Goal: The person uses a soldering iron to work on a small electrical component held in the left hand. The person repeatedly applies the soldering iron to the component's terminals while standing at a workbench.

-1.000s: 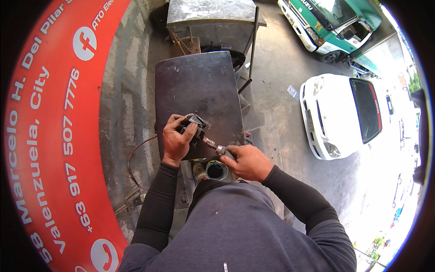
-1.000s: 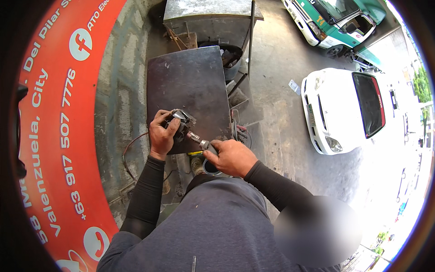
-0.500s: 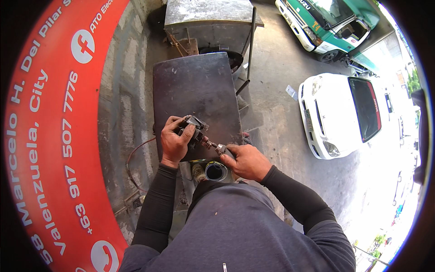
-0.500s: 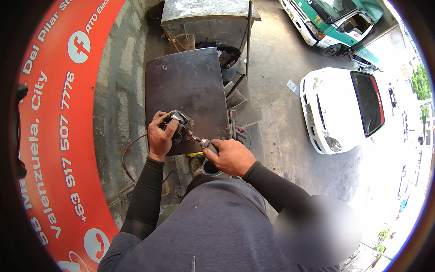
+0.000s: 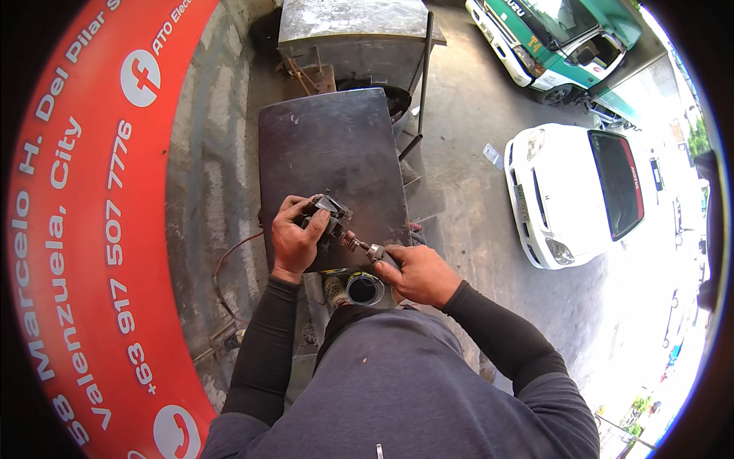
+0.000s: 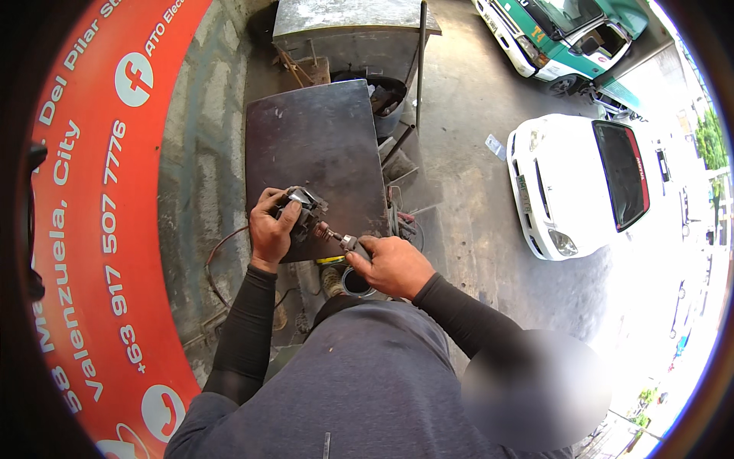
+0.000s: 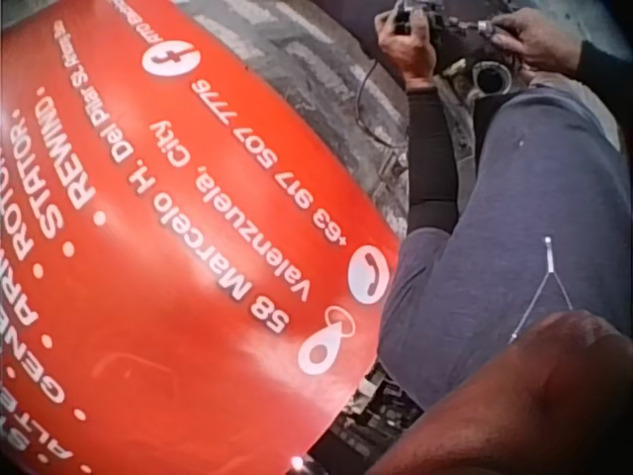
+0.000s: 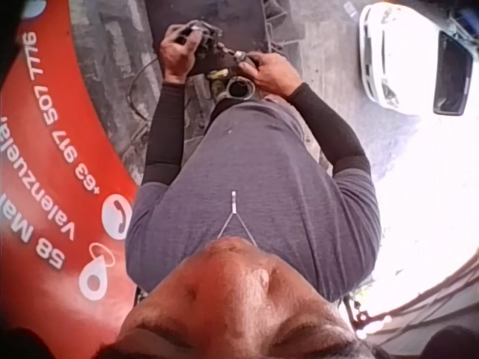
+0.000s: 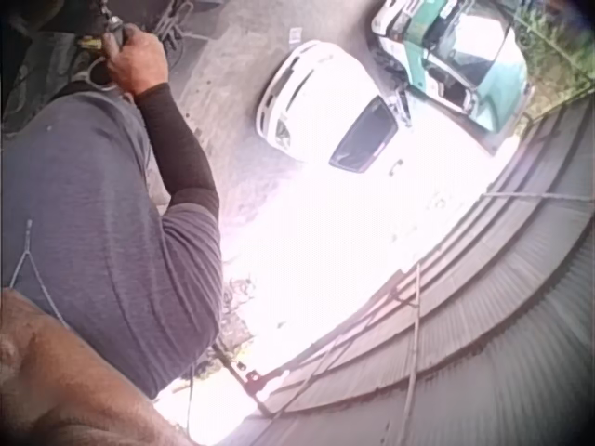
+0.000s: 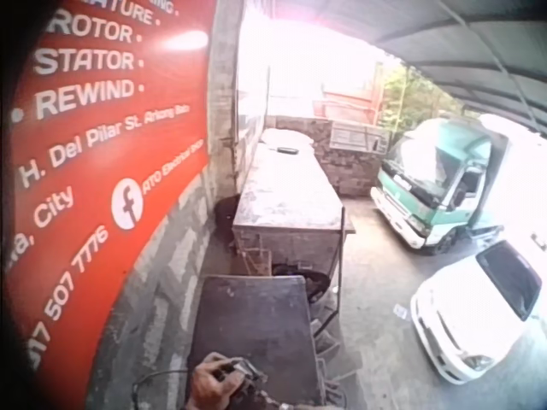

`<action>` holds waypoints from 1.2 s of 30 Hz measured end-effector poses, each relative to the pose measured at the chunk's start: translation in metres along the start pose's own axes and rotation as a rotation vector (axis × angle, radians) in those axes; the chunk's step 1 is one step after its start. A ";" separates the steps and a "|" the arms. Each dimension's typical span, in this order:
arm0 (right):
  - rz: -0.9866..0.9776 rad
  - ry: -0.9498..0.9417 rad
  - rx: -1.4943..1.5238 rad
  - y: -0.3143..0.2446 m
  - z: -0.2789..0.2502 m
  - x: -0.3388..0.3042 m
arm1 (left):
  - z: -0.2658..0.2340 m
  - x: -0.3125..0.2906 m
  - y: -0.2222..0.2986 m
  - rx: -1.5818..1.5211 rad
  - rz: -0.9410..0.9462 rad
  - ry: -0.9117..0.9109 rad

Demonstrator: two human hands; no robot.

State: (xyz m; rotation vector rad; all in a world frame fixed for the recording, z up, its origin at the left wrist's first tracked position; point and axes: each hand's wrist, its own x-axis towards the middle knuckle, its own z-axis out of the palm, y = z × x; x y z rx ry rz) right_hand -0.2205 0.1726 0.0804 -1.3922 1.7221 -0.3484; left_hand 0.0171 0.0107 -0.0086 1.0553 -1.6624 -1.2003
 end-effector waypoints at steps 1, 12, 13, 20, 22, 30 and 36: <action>0.015 -0.022 -0.014 -0.002 -0.002 -0.001 | -0.001 0.000 0.001 0.010 0.003 -0.002; -0.058 0.013 0.062 0.000 0.005 -0.003 | -0.001 0.000 0.001 0.019 0.015 0.006; -0.020 0.014 0.103 0.001 0.005 -0.001 | 0.000 -0.001 0.002 0.009 0.014 0.007; -0.061 0.022 0.066 0.002 0.007 -0.004 | -0.002 0.000 -0.001 0.043 0.039 0.012; -0.017 0.031 0.106 0.003 0.006 0.001 | 0.000 -0.001 0.002 0.027 0.014 0.014; 0.001 0.029 0.102 0.004 0.002 0.000 | -0.001 -0.001 0.001 0.006 0.011 0.002; -0.022 0.035 0.120 0.009 0.006 0.004 | 0.000 -0.002 -0.002 -0.016 0.020 0.005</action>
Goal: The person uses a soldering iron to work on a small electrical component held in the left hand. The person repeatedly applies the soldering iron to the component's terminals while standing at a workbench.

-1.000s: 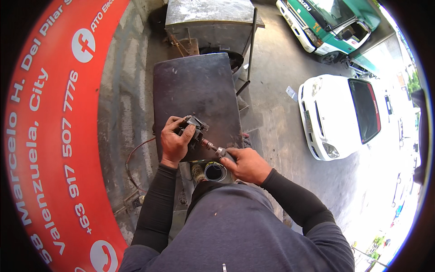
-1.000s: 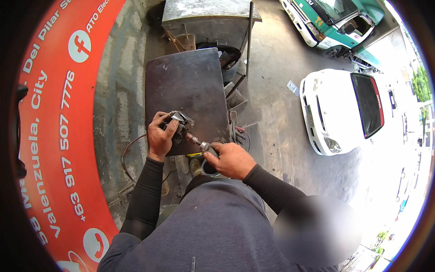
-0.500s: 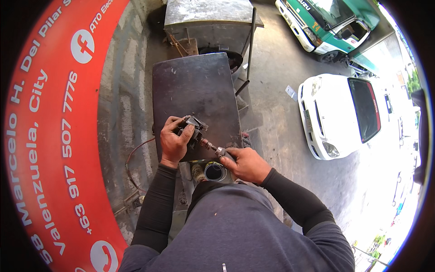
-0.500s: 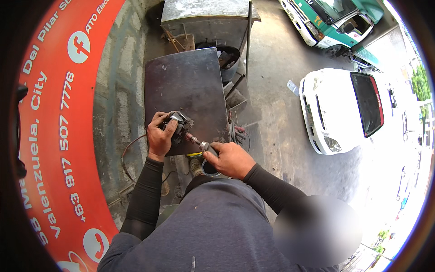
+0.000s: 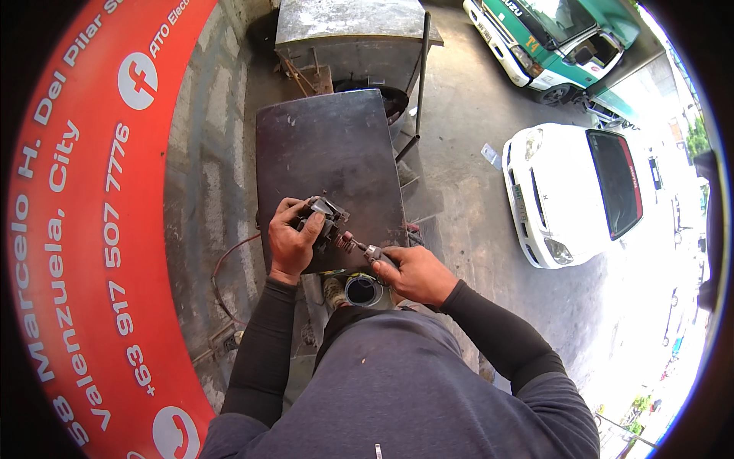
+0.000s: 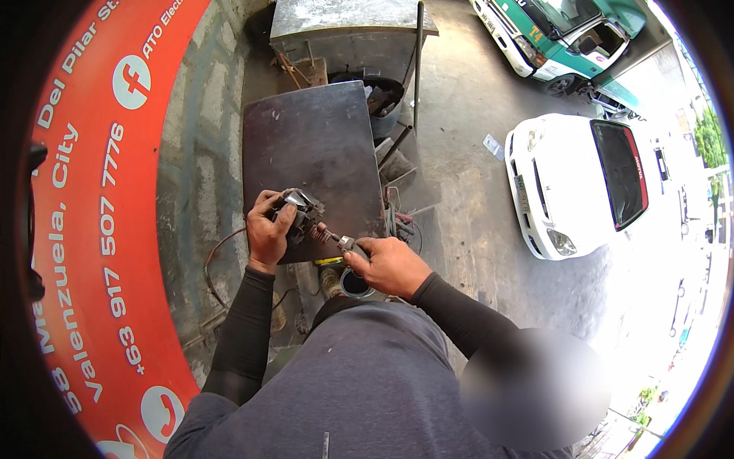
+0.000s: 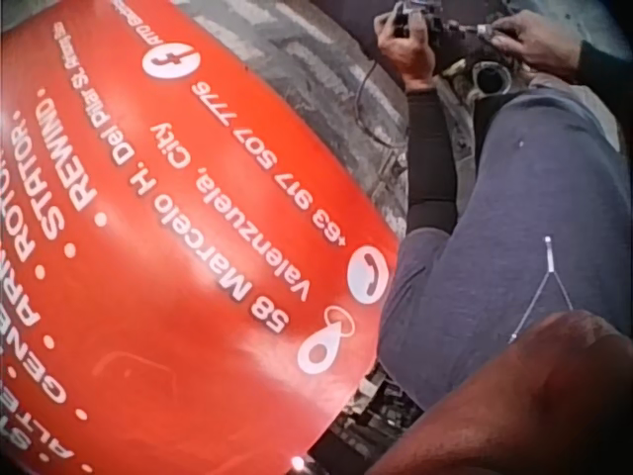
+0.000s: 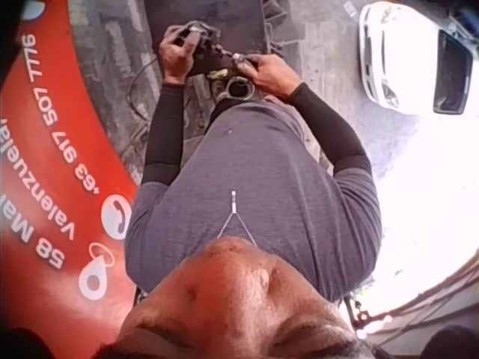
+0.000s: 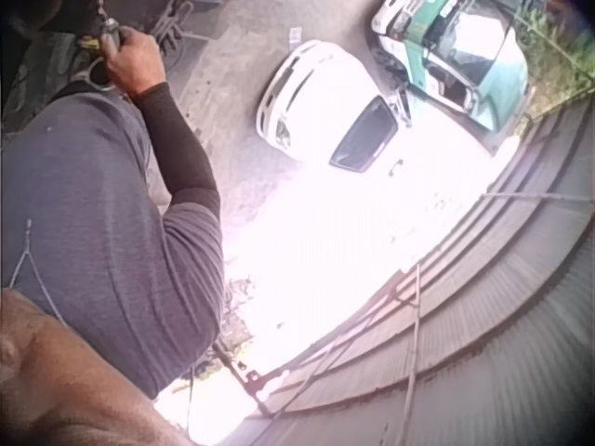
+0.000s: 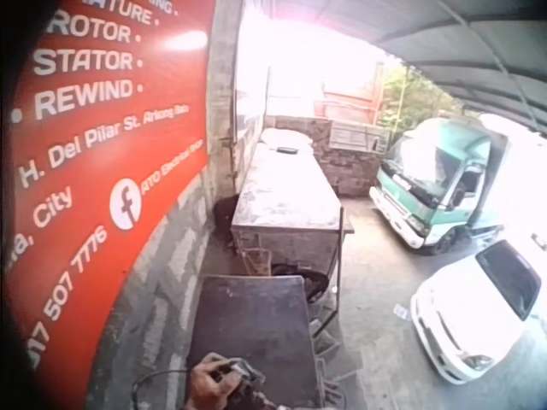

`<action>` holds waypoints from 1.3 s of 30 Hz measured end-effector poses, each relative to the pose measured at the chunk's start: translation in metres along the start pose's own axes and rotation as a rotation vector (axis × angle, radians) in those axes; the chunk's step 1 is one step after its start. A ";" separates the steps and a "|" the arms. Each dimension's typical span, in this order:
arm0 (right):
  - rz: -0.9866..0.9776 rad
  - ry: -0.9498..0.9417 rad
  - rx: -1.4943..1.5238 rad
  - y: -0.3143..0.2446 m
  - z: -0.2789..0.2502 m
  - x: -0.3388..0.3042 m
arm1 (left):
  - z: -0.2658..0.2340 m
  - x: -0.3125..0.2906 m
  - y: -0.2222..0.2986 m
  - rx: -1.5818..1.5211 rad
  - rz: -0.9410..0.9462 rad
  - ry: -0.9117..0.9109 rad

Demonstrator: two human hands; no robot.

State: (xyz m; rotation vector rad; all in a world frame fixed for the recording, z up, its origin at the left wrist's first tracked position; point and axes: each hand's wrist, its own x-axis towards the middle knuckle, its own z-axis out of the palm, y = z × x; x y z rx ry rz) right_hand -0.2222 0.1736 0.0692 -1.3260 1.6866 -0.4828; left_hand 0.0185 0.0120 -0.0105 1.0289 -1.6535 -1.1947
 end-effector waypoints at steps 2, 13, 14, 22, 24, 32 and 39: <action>0.014 -0.035 -0.012 -0.003 -0.006 -0.002 | 0.000 0.001 0.002 0.016 0.017 -0.001; 0.013 -0.043 0.017 -0.002 -0.006 -0.002 | -0.001 0.000 0.006 0.006 -0.026 -0.006; 0.013 -0.027 0.021 0.001 -0.003 0.001 | -0.001 0.000 0.006 0.004 -0.025 -0.002; -0.012 -0.023 0.024 0.000 -0.005 0.000 | -0.002 0.001 0.004 0.018 -0.007 -0.011; 0.006 -0.023 0.026 0.000 -0.005 0.000 | -0.002 0.000 0.004 0.014 -0.012 -0.009; 0.010 -0.036 0.009 -0.001 -0.009 -0.001 | -0.001 0.000 0.000 -0.003 -0.010 -0.010; 0.007 -0.044 -0.020 0.001 -0.009 -0.001 | -0.001 0.001 0.004 0.016 0.016 -0.002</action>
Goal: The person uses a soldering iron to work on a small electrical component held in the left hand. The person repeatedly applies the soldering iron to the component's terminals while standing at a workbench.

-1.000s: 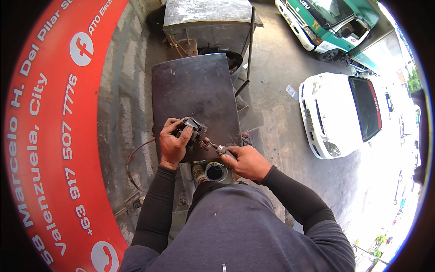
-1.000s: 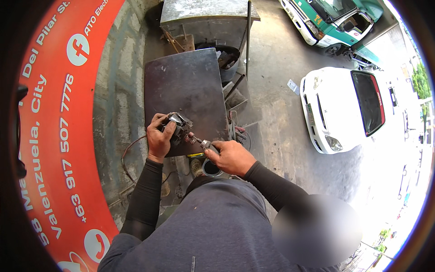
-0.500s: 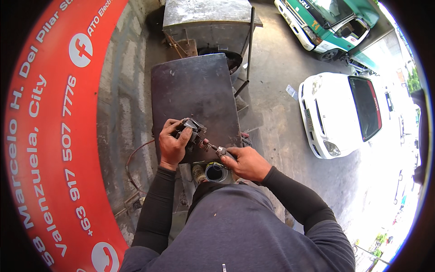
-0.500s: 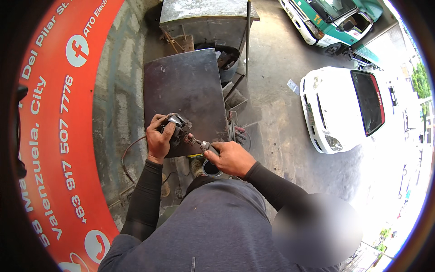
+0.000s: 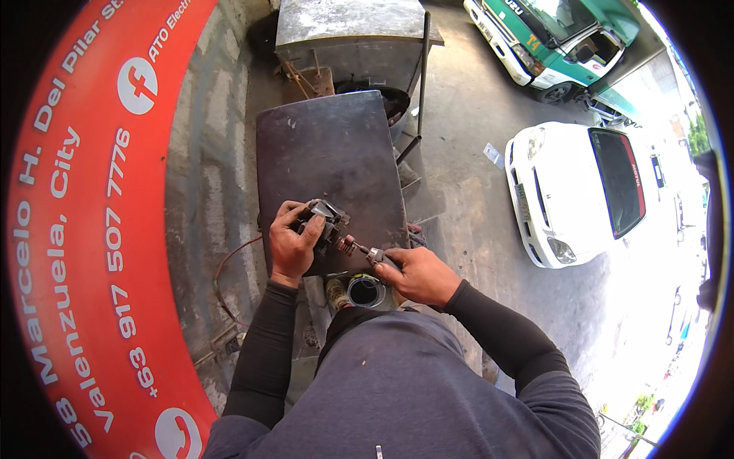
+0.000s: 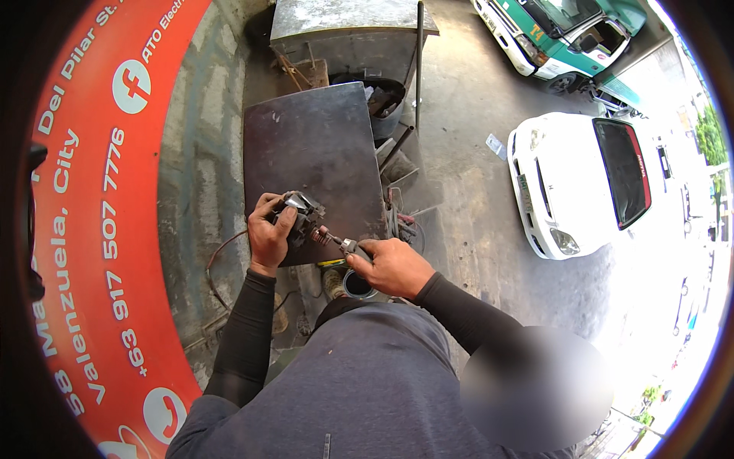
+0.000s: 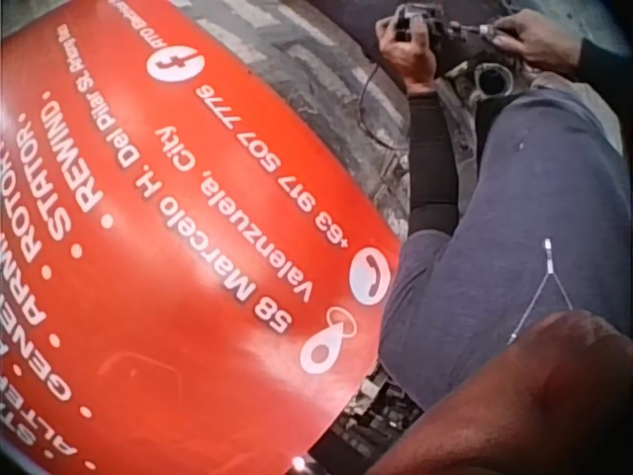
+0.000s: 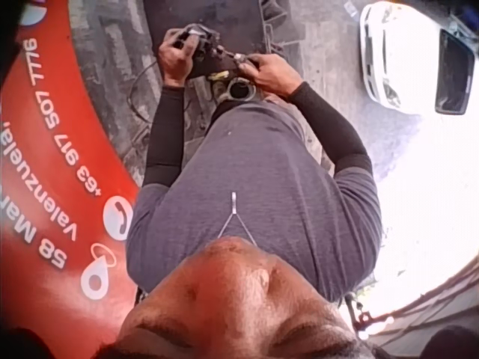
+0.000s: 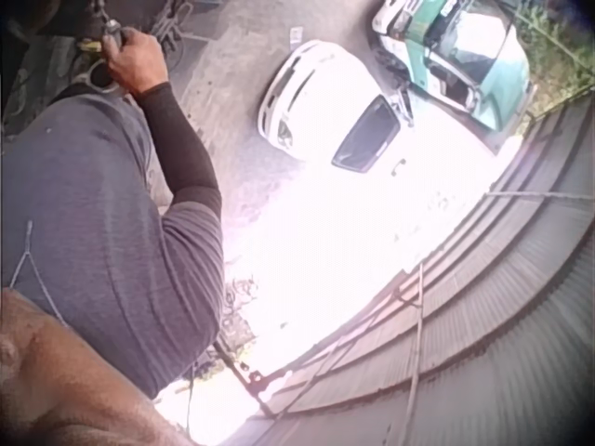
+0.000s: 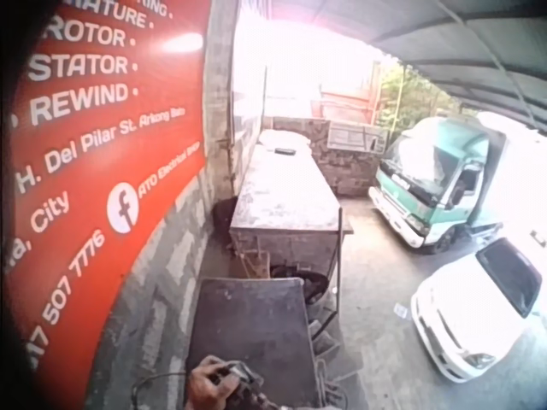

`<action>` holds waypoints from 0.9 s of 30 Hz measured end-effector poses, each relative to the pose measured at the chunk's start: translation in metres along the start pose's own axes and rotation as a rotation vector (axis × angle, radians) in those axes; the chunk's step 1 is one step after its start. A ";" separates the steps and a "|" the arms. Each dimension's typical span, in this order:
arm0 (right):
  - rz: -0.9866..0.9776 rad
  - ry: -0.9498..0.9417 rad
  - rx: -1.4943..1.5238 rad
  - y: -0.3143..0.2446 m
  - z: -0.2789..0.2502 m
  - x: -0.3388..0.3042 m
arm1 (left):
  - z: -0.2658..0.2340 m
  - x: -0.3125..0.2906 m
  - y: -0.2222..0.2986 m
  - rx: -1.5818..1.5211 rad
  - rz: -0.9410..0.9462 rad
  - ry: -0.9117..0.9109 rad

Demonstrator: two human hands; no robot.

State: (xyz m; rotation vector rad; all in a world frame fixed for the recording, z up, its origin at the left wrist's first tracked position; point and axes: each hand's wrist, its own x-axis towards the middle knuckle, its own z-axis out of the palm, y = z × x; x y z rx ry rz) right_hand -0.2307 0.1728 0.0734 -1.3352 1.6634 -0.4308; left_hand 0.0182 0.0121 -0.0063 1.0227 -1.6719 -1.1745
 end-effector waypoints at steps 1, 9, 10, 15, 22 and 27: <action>-0.012 0.004 0.006 -0.001 0.001 0.000 | 0.000 0.001 -0.001 0.007 -0.005 -0.001; -0.001 -0.013 -0.031 -0.005 -0.003 -0.001 | 0.000 0.000 0.000 -0.001 -0.034 -0.004; -0.011 0.002 -0.027 -0.004 -0.001 -0.001 | 0.000 0.000 0.000 -0.012 -0.040 -0.002; 0.007 -0.007 -0.033 -0.007 -0.002 -0.001 | 0.000 0.000 -0.002 -0.005 -0.011 -0.003; 0.008 -0.009 -0.063 -0.010 0.002 0.005 | 0.000 0.000 -0.004 -0.004 -0.027 -0.010; -0.030 -0.002 -0.085 -0.012 0.009 0.003 | 0.001 0.000 -0.001 0.005 -0.034 -0.003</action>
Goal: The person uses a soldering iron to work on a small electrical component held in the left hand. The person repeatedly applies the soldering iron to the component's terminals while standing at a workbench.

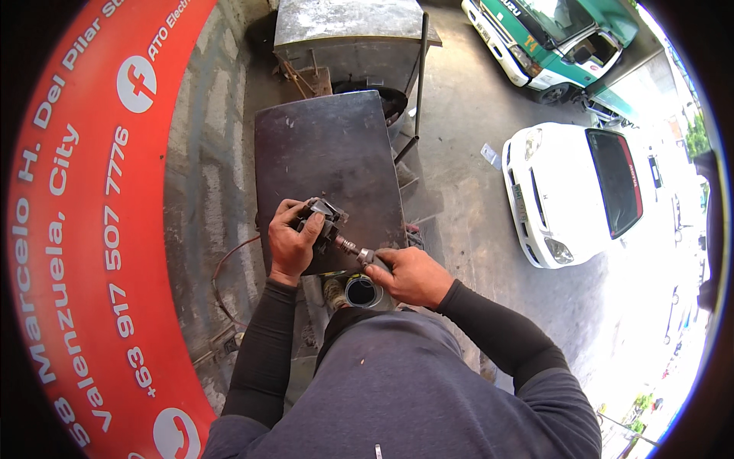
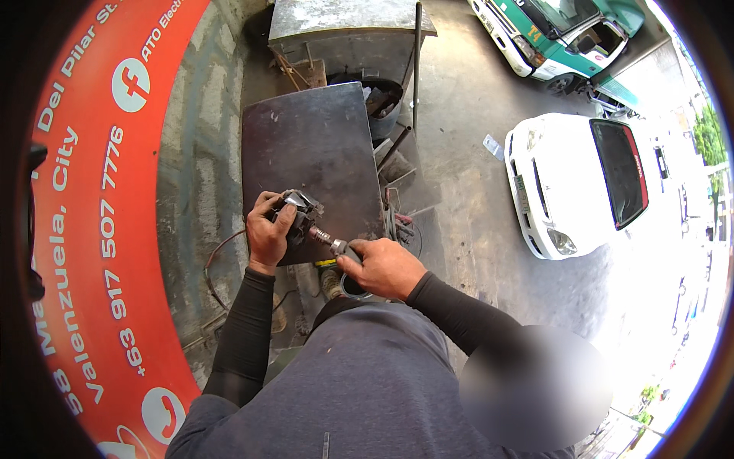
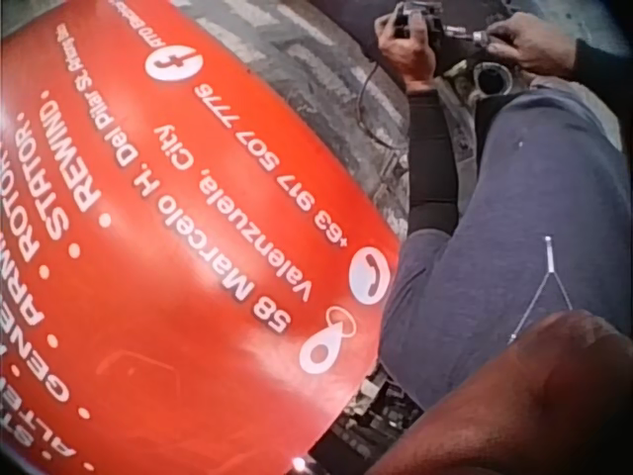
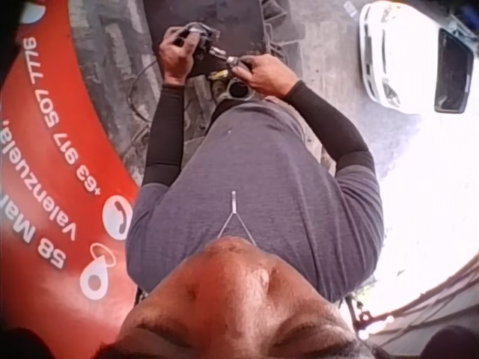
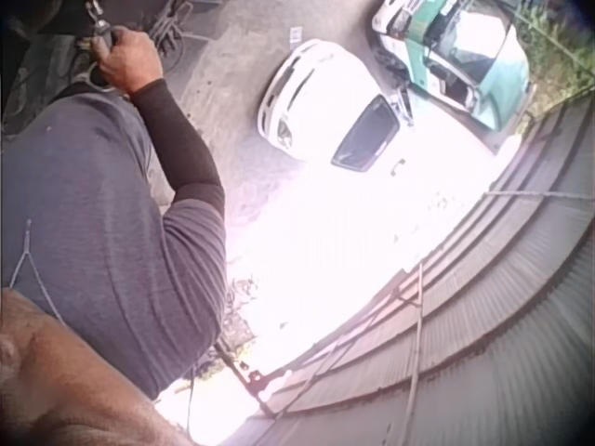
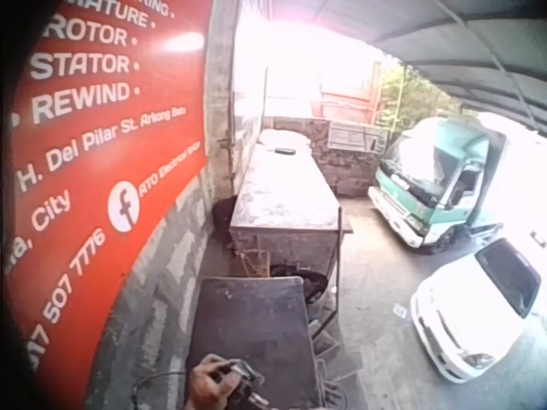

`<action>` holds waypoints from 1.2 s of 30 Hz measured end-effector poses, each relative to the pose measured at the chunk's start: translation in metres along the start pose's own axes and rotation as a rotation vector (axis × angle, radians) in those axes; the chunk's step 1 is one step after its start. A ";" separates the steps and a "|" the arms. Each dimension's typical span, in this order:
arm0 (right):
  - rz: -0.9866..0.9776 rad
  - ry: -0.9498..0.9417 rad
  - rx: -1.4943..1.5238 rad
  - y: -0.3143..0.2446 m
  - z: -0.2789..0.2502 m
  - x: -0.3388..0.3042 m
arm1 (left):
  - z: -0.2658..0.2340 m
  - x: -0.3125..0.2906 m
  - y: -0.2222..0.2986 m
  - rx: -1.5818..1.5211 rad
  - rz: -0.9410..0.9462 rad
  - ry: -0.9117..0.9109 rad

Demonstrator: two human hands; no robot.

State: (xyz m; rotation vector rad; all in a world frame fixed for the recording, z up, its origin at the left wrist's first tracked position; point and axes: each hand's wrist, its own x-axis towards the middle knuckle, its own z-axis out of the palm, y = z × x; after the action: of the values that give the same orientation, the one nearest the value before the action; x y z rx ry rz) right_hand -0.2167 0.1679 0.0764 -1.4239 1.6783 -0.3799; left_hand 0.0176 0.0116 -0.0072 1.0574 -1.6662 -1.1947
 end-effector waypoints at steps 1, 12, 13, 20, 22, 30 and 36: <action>0.012 0.006 -0.006 0.001 -0.002 0.001 | 0.000 0.001 0.000 0.013 0.008 -0.004; 0.018 0.008 -0.052 -0.003 -0.007 -0.001 | 0.001 0.000 0.002 0.018 -0.008 -0.001; 0.006 0.015 -0.047 -0.003 -0.004 -0.002 | 0.001 0.001 0.002 0.015 -0.010 0.002; 0.049 -0.002 -0.083 -0.006 -0.010 0.001 | 0.004 0.006 0.008 0.062 -0.027 -0.004; 0.001 0.018 -0.083 -0.005 -0.005 -0.001 | 0.006 0.008 0.011 0.076 -0.042 -0.001; 0.002 0.059 -0.051 0.004 0.001 0.002 | 0.009 0.011 0.009 0.083 -0.053 0.009; 0.029 0.045 -0.079 -0.003 -0.008 0.001 | 0.010 0.012 0.015 0.100 -0.068 0.000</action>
State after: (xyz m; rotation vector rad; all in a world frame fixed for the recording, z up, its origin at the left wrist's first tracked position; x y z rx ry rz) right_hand -0.2208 0.1637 0.0825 -1.4564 1.7654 -0.3356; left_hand 0.0025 0.0063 0.0066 1.1842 -1.7166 -1.1649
